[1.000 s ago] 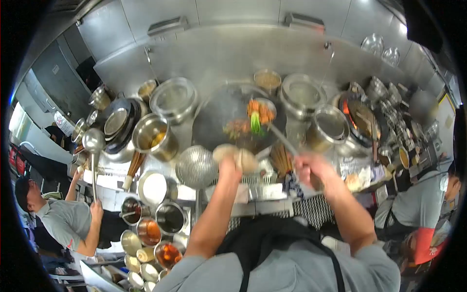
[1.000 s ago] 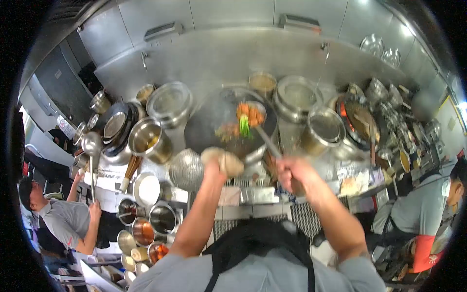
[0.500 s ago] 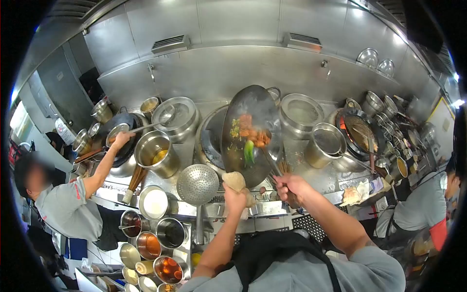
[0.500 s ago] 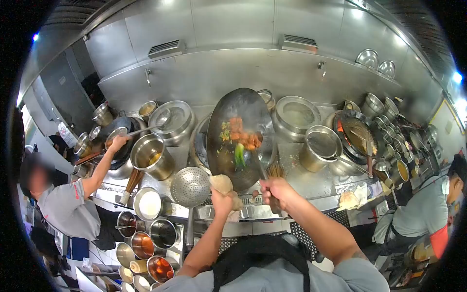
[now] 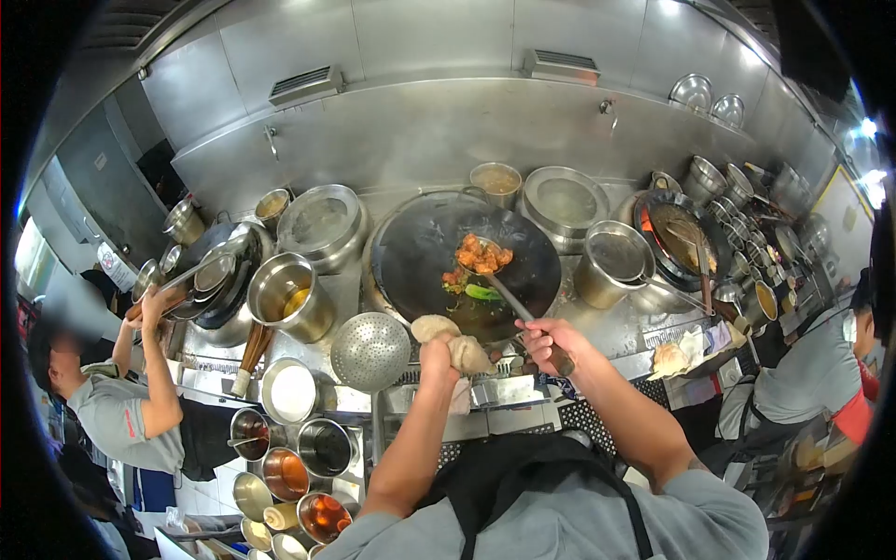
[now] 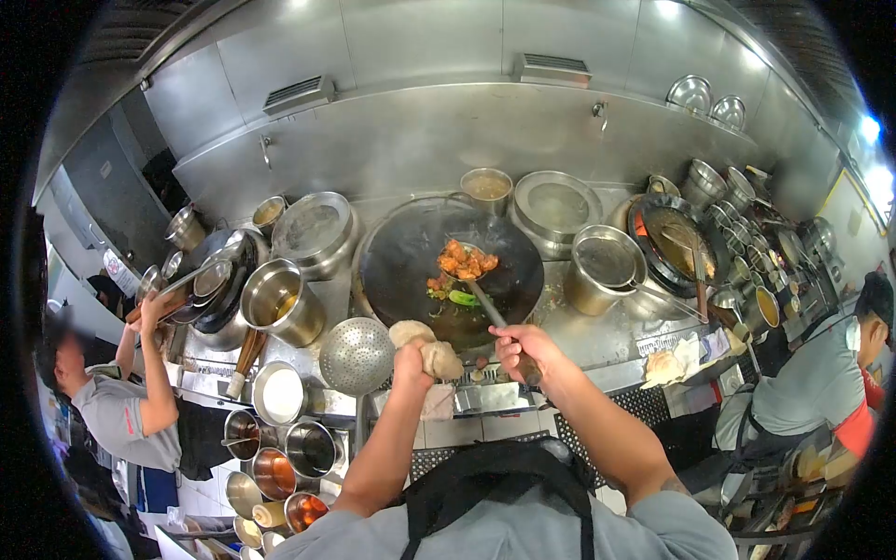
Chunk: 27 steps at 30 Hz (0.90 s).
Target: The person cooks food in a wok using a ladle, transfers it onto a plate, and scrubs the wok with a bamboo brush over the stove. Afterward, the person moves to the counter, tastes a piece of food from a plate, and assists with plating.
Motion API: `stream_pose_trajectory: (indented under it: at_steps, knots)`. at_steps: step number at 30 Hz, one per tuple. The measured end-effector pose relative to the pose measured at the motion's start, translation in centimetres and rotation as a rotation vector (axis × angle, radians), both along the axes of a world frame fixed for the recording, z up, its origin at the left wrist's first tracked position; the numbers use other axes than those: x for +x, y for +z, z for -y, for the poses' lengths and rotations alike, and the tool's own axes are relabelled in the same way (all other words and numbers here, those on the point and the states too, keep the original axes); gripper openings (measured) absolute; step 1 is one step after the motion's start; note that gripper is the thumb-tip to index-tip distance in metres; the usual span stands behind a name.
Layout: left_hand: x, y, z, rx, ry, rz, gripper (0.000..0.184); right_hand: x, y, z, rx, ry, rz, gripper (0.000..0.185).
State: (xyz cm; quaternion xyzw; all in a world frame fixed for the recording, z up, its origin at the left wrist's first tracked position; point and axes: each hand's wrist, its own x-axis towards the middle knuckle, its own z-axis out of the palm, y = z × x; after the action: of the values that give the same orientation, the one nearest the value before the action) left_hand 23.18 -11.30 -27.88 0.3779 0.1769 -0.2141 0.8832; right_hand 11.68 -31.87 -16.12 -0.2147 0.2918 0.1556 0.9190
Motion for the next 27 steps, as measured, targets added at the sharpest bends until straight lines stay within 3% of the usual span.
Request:
stream_pose_trajectory:
  at_steps: [4, 5, 7, 10, 13, 23, 27]
  knots:
    - [1.4, -1.8, -0.5, -0.064, -0.079, -0.009, 0.020, -2.1, 1.7, -0.7, 0.030, 0.043, 0.051, 0.022]
    - [-0.8, 3.4, -0.3, 0.001, 0.017, -0.005, 0.018, -2.2, 2.2, -0.5, -0.003, 0.062, 0.085, 0.022]
    - [0.4, -1.6, -0.9, 0.018, -0.040, 0.017, 0.020, -1.6, 1.4, -0.3, -0.020, 0.058, 0.060, 0.024]
    - [-0.2, 2.0, -1.6, 0.018, 0.028, 0.034, 0.022, -2.2, 3.4, -1.4, -0.166, 0.070, 0.056, 0.025]
    - [-1.7, 1.1, -2.7, 0.047, 0.124, 0.087, 0.027, -2.9, 4.9, 0.1, -0.201, 0.149, 0.077, 0.025]
    - [-19.7, 11.9, -6.9, 0.122, 0.287, 0.024, 0.040, -8.7, 10.3, 6.9, -0.408, 0.582, 0.165, 0.044]
    - [-30.5, 10.6, -6.4, 0.182, 0.483, -0.039, 0.046, -10.3, 9.8, 8.9, -0.481, 0.827, 0.198, 0.049]
